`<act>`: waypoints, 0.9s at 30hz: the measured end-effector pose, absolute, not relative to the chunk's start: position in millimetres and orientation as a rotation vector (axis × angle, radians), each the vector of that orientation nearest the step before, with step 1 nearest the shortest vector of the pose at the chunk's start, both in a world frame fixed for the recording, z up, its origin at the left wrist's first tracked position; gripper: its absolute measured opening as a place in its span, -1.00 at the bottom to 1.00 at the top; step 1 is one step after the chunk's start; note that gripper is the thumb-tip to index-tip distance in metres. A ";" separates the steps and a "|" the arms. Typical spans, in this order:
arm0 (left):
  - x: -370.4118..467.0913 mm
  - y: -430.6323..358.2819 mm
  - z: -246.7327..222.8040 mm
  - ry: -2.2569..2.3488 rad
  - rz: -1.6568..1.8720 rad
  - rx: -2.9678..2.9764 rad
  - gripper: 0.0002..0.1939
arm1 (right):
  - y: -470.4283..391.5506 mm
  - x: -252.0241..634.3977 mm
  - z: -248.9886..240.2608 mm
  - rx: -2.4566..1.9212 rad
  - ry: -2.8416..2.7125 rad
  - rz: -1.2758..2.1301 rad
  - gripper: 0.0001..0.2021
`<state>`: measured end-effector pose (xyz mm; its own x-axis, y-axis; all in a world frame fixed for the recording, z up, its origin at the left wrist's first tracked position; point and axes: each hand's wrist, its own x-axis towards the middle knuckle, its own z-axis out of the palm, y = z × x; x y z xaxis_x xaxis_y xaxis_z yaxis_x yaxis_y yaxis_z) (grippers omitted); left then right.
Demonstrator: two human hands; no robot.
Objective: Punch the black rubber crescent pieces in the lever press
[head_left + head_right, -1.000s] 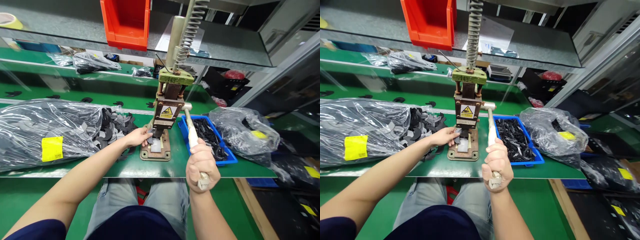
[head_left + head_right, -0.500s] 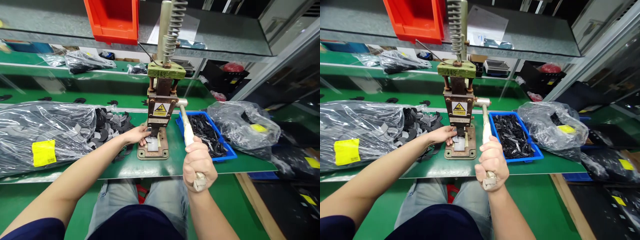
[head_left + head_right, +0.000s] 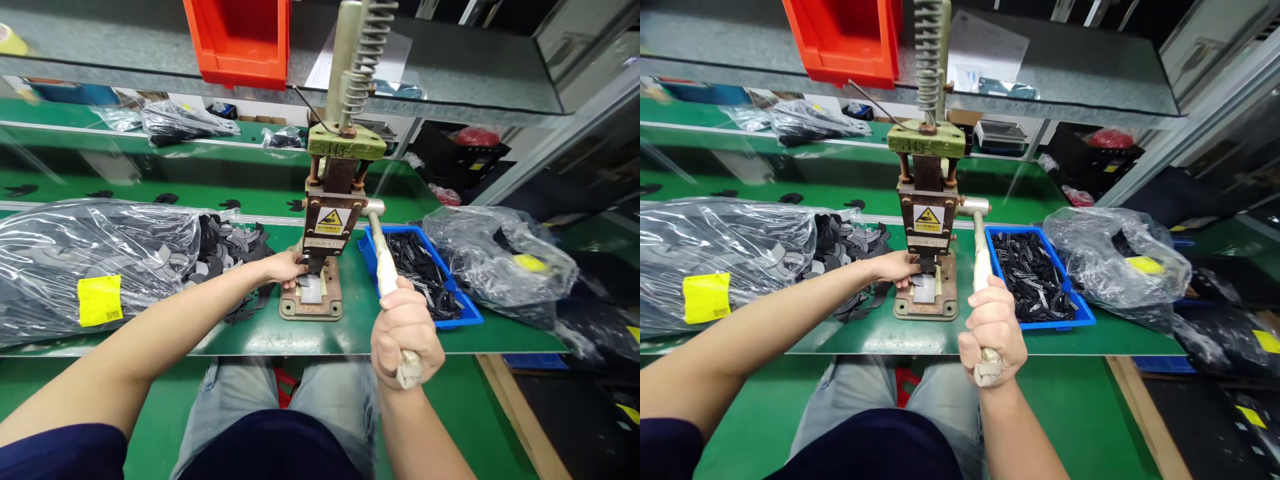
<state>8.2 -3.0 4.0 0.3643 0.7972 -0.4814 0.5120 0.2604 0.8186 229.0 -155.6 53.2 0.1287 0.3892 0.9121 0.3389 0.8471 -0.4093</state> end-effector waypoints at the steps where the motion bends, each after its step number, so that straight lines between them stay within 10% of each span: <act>1: 6.8 -5.2 6.4 1.272 0.317 1.385 -0.74 | -155.5 229.7 53.5 -0.610 -1.479 0.042 -0.79; 27: -73.7 -44.0 -11.6 1.782 -0.082 2.276 -0.51 | -153.2 227.6 56.4 -0.587 -1.463 0.062 -0.78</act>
